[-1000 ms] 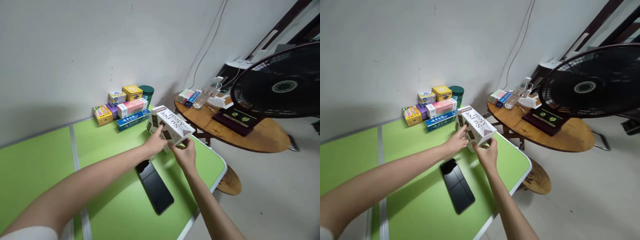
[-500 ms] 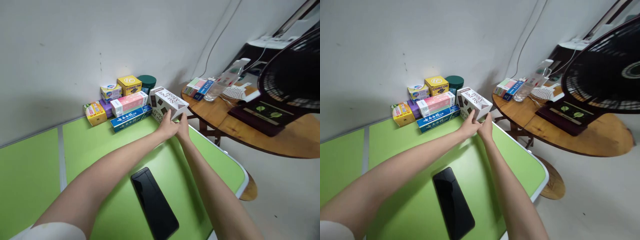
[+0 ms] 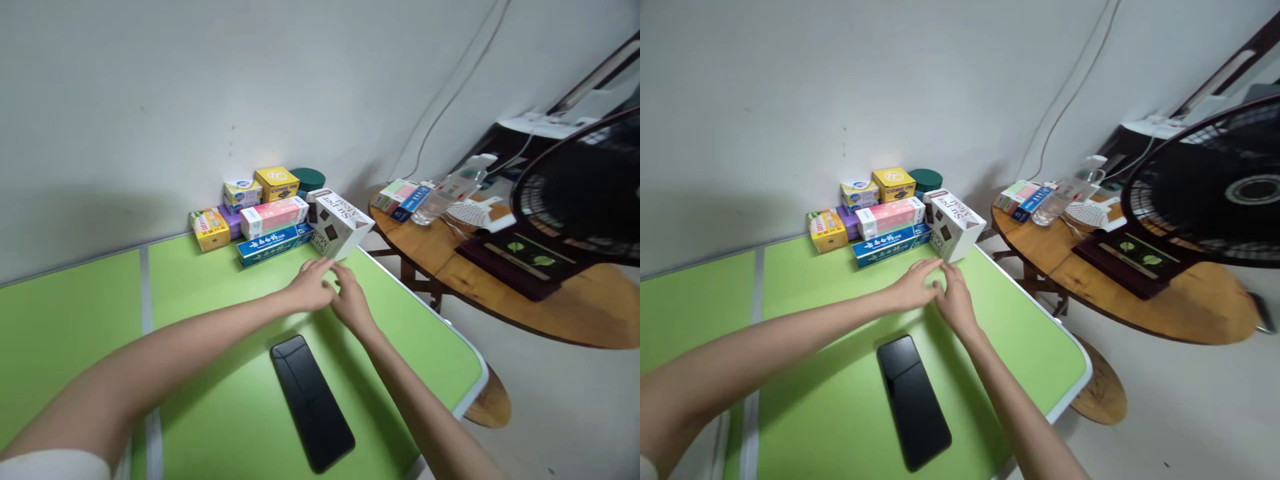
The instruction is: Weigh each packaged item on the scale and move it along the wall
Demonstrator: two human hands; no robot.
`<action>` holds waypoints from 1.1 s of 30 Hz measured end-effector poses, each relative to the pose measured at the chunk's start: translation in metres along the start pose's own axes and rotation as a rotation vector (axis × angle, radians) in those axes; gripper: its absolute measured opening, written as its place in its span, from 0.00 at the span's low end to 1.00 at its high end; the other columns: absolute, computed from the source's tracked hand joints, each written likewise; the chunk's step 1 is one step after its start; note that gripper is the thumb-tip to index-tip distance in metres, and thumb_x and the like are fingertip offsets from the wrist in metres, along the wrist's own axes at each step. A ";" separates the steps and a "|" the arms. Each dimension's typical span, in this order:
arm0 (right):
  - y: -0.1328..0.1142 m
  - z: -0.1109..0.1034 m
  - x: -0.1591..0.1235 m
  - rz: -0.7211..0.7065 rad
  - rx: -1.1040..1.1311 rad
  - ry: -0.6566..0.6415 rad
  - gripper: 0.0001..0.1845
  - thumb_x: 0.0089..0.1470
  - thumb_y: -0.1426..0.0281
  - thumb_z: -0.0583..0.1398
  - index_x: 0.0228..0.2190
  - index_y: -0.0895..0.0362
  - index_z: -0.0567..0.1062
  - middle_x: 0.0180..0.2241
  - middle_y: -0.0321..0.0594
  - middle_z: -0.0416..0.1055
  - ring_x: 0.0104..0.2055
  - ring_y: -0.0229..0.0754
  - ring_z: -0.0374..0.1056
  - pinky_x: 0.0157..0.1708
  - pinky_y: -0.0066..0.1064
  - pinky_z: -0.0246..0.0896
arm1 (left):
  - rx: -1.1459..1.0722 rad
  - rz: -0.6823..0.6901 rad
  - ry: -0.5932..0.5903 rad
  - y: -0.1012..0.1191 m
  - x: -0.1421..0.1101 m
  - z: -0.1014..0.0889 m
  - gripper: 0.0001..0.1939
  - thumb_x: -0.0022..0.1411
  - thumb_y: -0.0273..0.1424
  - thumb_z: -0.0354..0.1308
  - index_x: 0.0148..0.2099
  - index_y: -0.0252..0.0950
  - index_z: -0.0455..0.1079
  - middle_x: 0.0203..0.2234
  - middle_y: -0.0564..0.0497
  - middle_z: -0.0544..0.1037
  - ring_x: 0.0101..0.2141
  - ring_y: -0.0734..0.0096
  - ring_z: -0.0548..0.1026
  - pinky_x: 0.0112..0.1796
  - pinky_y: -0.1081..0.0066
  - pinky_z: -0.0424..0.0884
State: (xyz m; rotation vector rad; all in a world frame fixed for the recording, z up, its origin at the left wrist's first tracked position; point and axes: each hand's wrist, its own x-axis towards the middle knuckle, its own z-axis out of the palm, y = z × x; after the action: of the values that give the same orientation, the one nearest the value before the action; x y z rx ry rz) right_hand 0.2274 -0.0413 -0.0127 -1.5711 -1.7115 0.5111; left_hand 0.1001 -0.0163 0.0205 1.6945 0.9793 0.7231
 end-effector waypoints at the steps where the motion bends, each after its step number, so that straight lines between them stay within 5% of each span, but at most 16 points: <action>1: -0.016 0.000 -0.016 -0.032 -0.005 -0.117 0.22 0.51 0.71 0.53 0.49 0.60 0.68 0.49 0.53 0.68 0.51 0.54 0.65 0.50 0.52 0.61 | 0.073 0.038 -0.025 0.001 -0.023 -0.010 0.37 0.45 0.18 0.53 0.60 0.30 0.60 0.63 0.41 0.57 0.65 0.53 0.46 0.63 0.55 0.41; 4: -0.074 0.001 -0.058 -0.188 0.024 -0.526 0.16 0.53 0.73 0.51 0.43 0.58 0.71 0.42 0.49 0.73 0.45 0.50 0.69 0.46 0.45 0.64 | 0.394 0.213 -0.183 0.005 -0.093 -0.043 0.35 0.45 0.17 0.51 0.59 0.30 0.62 0.61 0.40 0.61 0.63 0.55 0.51 0.61 0.56 0.48; 8: -0.147 0.011 -0.098 -0.340 0.082 -0.885 0.12 0.52 0.71 0.54 0.38 0.56 0.74 0.40 0.47 0.73 0.44 0.51 0.69 0.44 0.42 0.66 | 0.405 0.093 -0.336 0.011 -0.181 -0.080 0.29 0.46 0.19 0.52 0.53 0.33 0.66 0.47 0.43 0.76 0.47 0.59 0.74 0.47 0.63 0.69; 14: -0.211 0.070 -0.124 -0.434 0.253 -1.097 0.15 0.50 0.64 0.57 0.41 0.37 0.73 0.40 0.38 0.73 0.42 0.52 0.70 0.42 0.44 0.69 | 0.554 -0.136 -0.207 0.013 -0.287 -0.123 0.21 0.54 0.25 0.53 0.52 0.34 0.64 0.41 0.45 0.79 0.40 0.59 0.78 0.34 0.69 0.72; 18: -0.260 0.125 -0.130 -0.497 0.308 -1.245 0.12 0.49 0.63 0.58 0.37 0.36 0.73 0.36 0.37 0.74 0.40 0.53 0.71 0.40 0.46 0.70 | 0.672 -0.275 -0.060 -0.002 -0.341 -0.163 0.12 0.57 0.30 0.53 0.45 0.37 0.67 0.36 0.48 0.80 0.35 0.60 0.78 0.29 0.70 0.70; 23: -0.323 0.206 -0.132 -0.642 0.158 -1.360 0.14 0.52 0.67 0.55 0.42 0.47 0.73 0.40 0.40 0.72 0.45 0.52 0.70 0.47 0.46 0.68 | 0.595 -0.254 0.322 -0.042 -0.404 -0.220 0.11 0.51 0.23 0.56 0.38 0.37 0.71 0.33 0.50 0.80 0.33 0.62 0.78 0.33 0.69 0.72; 25: -0.340 0.248 -0.128 -0.753 0.032 -1.246 0.25 0.50 0.70 0.56 0.52 0.51 0.67 0.50 0.45 0.67 0.54 0.55 0.64 0.55 0.51 0.60 | 0.556 -0.218 0.567 -0.061 -0.424 -0.249 0.18 0.47 0.18 0.55 0.42 0.37 0.72 0.40 0.48 0.79 0.43 0.59 0.75 0.45 0.66 0.70; 28: -0.362 0.317 -0.113 -0.820 -0.081 -1.056 0.40 0.49 0.70 0.57 0.62 0.55 0.50 0.62 0.51 0.49 0.64 0.58 0.49 0.60 0.57 0.48 | 0.484 -0.292 0.923 -0.090 -0.447 -0.308 0.25 0.51 0.21 0.53 0.53 0.30 0.67 0.54 0.43 0.70 0.59 0.50 0.60 0.59 0.61 0.53; 33: -0.429 0.412 -0.089 -0.910 -0.053 -0.836 0.41 0.52 0.72 0.54 0.63 0.58 0.43 0.64 0.57 0.43 0.66 0.59 0.44 0.59 0.57 0.49 | 0.268 -0.455 1.458 -0.134 -0.477 -0.424 0.36 0.48 0.18 0.57 0.61 0.32 0.58 0.61 0.41 0.59 0.63 0.53 0.51 0.62 0.61 0.47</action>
State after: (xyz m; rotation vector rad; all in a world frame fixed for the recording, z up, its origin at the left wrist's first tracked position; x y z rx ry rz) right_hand -0.3677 -0.1211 0.0098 -0.4276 -2.8086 0.6676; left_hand -0.5211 -0.2128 0.0207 0.8483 2.4118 1.5750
